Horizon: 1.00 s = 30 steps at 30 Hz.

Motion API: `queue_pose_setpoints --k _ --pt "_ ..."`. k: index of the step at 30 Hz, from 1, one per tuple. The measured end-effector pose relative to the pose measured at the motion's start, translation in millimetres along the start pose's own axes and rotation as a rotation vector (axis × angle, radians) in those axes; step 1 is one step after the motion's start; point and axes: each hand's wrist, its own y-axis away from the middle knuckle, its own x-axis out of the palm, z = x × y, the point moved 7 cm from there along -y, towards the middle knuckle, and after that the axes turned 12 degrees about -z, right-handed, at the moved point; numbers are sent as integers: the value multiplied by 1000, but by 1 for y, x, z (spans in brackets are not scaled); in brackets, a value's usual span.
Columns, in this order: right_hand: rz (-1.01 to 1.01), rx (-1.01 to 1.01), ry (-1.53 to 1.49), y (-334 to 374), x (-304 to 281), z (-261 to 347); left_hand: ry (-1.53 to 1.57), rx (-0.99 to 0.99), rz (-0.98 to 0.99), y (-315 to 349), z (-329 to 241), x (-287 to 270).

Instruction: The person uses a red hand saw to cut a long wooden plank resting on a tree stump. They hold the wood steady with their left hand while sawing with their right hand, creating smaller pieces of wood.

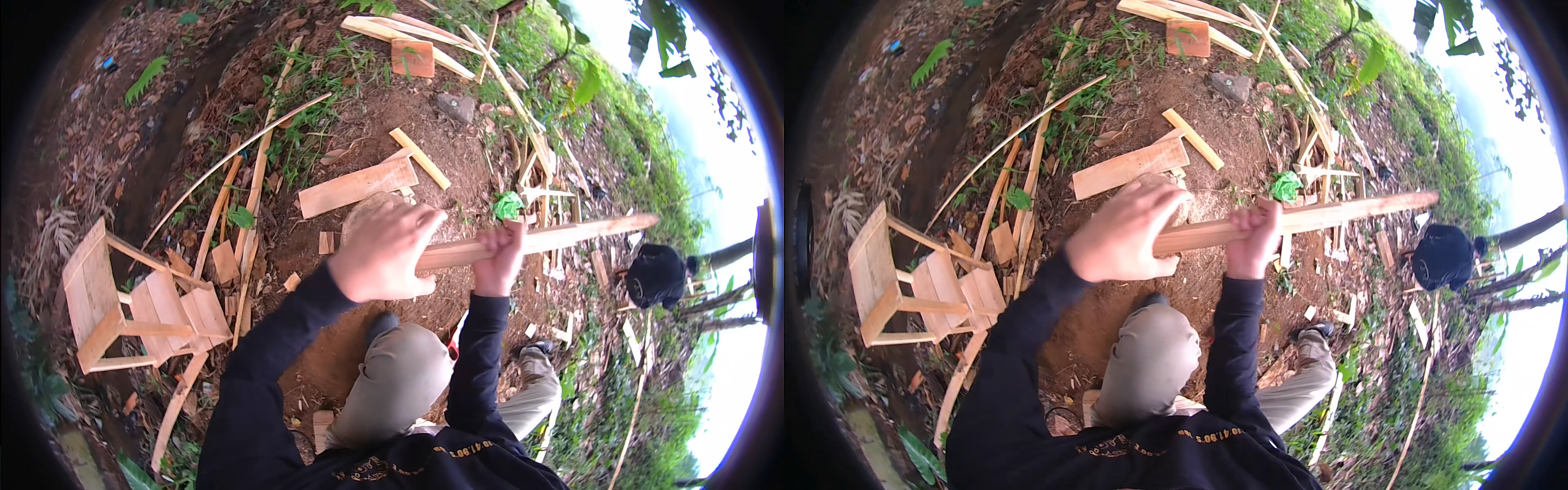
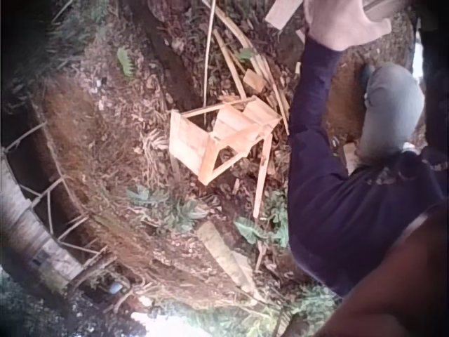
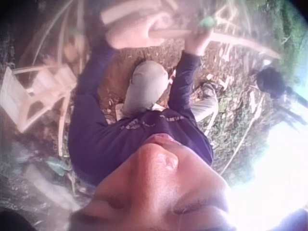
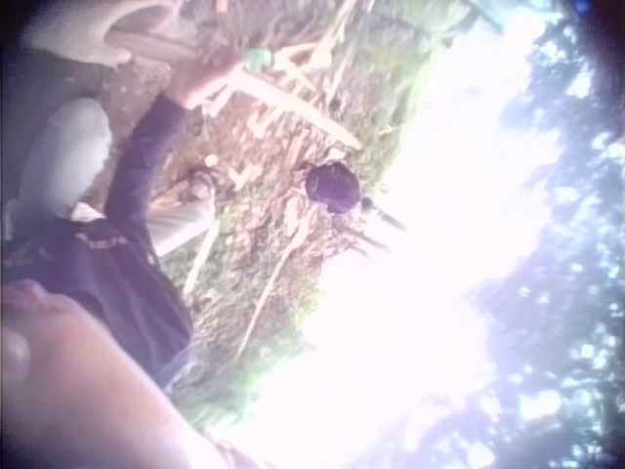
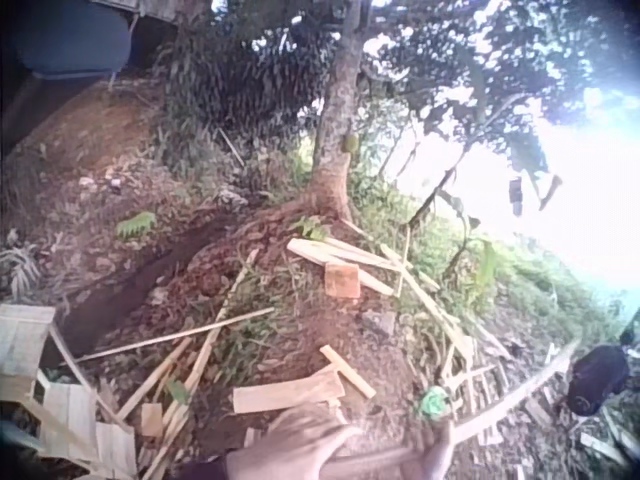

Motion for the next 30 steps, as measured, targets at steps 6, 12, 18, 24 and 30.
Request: queue_pose_setpoints --k 6,12,18,24,30 --pt "-192 196 -19 10 -22 -85 -343 -92 9 34 44 126" --pt "-300 250 48 -2 -74 -150 -269 -173 -102 73 81 159" --pt "-16 313 194 21 -77 -166 -290 -339 8 101 145 150" --pt "3 -245 783 5 -106 -124 -396 -285 72 95 220 119" --pt "291 -907 1259 -11 -48 -109 -459 -160 179 98 274 126"
